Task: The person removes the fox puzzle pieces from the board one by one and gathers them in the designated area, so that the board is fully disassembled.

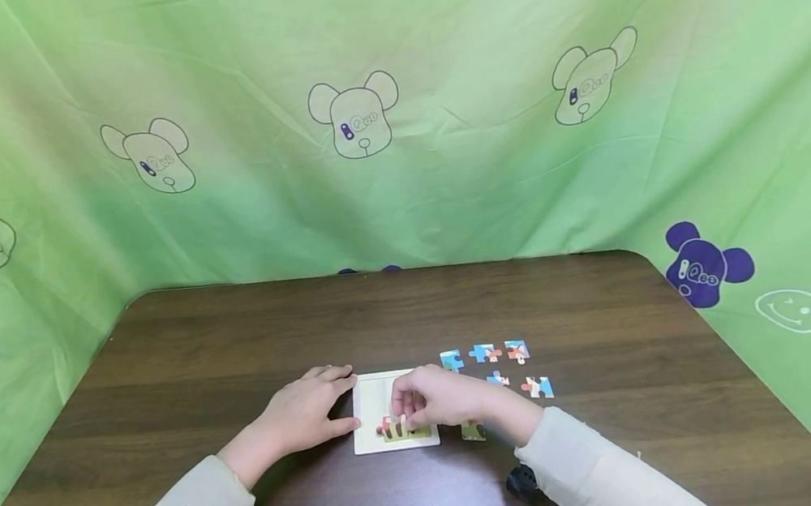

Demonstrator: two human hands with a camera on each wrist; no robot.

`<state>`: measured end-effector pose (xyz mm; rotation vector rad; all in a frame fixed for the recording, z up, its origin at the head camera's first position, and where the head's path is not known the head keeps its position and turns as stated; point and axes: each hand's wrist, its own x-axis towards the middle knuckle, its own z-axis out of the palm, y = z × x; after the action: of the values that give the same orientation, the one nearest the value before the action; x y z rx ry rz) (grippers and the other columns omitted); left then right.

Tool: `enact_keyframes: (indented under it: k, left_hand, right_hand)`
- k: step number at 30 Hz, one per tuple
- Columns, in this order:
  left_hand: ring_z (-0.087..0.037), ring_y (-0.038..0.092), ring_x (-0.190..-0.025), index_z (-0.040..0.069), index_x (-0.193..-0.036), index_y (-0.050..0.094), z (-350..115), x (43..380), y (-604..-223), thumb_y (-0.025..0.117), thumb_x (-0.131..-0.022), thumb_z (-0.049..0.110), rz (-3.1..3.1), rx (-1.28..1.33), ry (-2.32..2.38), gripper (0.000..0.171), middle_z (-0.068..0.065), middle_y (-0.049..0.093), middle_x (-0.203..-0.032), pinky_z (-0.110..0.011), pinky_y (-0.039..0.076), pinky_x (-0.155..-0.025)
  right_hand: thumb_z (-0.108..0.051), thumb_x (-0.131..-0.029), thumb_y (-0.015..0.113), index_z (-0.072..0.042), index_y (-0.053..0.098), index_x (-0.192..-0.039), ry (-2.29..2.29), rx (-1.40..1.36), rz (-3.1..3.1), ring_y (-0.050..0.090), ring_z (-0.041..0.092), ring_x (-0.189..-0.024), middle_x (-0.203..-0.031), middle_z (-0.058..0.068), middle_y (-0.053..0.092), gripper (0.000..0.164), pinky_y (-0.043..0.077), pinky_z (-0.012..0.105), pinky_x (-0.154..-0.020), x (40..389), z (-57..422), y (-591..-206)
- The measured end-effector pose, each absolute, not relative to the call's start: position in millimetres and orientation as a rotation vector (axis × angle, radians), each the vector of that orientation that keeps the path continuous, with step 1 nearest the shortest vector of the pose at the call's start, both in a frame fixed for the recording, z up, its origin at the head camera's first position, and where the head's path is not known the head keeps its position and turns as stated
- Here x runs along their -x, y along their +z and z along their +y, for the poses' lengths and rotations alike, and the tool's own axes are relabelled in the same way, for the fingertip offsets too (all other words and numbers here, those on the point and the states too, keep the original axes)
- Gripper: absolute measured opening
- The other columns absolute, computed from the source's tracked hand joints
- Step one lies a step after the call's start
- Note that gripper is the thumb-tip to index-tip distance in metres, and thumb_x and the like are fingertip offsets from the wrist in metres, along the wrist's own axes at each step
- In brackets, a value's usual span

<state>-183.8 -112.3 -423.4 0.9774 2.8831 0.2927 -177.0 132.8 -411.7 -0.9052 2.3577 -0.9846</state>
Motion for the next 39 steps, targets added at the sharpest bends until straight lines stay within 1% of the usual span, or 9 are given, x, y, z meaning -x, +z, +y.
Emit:
enact_keyframes:
  k: [5,13,20,23,27,33,39]
  left_hand:
    - [-0.034,0.053,-0.132,0.008,-0.134,0.062,-113,184,-425,0.072,-0.086,0.043,2.887,-0.980,0.298,0.060,-0.012,0.057,-0.144,-0.050,0.052,-0.098]
    - [-0.034,0.053,-0.132,0.008,-0.134,0.062,-112,183,-426,0.072,-0.086,0.043,2.888,-0.977,0.303,0.060,-0.011,0.056,-0.144,-0.049,0.051,-0.099]
    - [-0.034,0.052,-0.133,0.009,-0.135,0.062,-112,183,-425,0.072,-0.086,0.043,2.881,-0.964,0.310,0.060,-0.011,0.056,-0.145,-0.050,0.051,-0.100]
    - [-0.035,0.052,-0.133,0.009,-0.135,0.062,-113,183,-425,0.072,-0.086,0.043,2.884,-0.966,0.303,0.061,-0.011,0.056,-0.145,-0.050,0.051,-0.100]
    - [-0.035,0.052,-0.133,0.008,-0.135,0.062,-113,183,-425,0.072,-0.087,0.043,2.881,-0.972,0.306,0.060,-0.012,0.056,-0.145,-0.050,0.050,-0.100]
    - [-0.036,0.052,-0.133,0.007,-0.135,0.062,-112,183,-424,0.073,-0.086,0.041,2.876,-0.976,0.316,0.060,-0.013,0.055,-0.145,-0.051,0.049,-0.102]
    - [-0.037,0.052,-0.133,0.007,-0.135,0.062,-112,182,-423,0.073,-0.086,0.041,2.870,-0.972,0.317,0.060,-0.013,0.055,-0.145,-0.051,0.049,-0.102]
  right_hand:
    - [0.009,-0.082,0.068,-0.004,0.062,-0.085,-1.042,0.896,2.313,0.052,0.002,-0.067,-0.072,-0.003,0.058,0.014,0.045,0.018,-0.063,175,132,-413]
    - [0.007,-0.083,0.068,-0.004,0.061,-0.082,-1.040,0.901,2.317,0.051,0.002,-0.067,-0.072,-0.005,0.056,0.014,0.045,0.018,-0.065,173,131,-411]
    - [0.008,-0.085,0.065,-0.002,0.061,-0.084,-1.062,0.933,2.305,0.053,0.000,-0.068,-0.073,-0.002,0.061,0.011,0.047,0.017,-0.067,173,131,-412]
    - [0.007,-0.085,0.065,-0.003,0.061,-0.084,-1.067,0.944,2.307,0.052,-0.001,-0.068,-0.073,-0.002,0.060,0.011,0.047,0.017,-0.067,173,132,-412]
    - [0.005,-0.085,0.066,-0.004,0.061,-0.085,-1.063,0.939,2.318,0.052,0.000,-0.070,-0.074,-0.004,0.060,0.011,0.047,0.018,-0.069,171,136,-410]
    - [0.004,-0.086,0.066,-0.004,0.061,-0.086,-1.050,0.960,2.344,0.052,-0.001,-0.070,-0.074,-0.002,0.062,0.010,0.048,0.018,-0.069,167,145,-406]
    - [0.004,-0.086,0.066,-0.004,0.061,-0.086,-1.068,0.941,2.343,0.051,-0.001,-0.072,-0.076,-0.003,0.060,0.010,0.049,0.019,-0.071,163,153,-405]
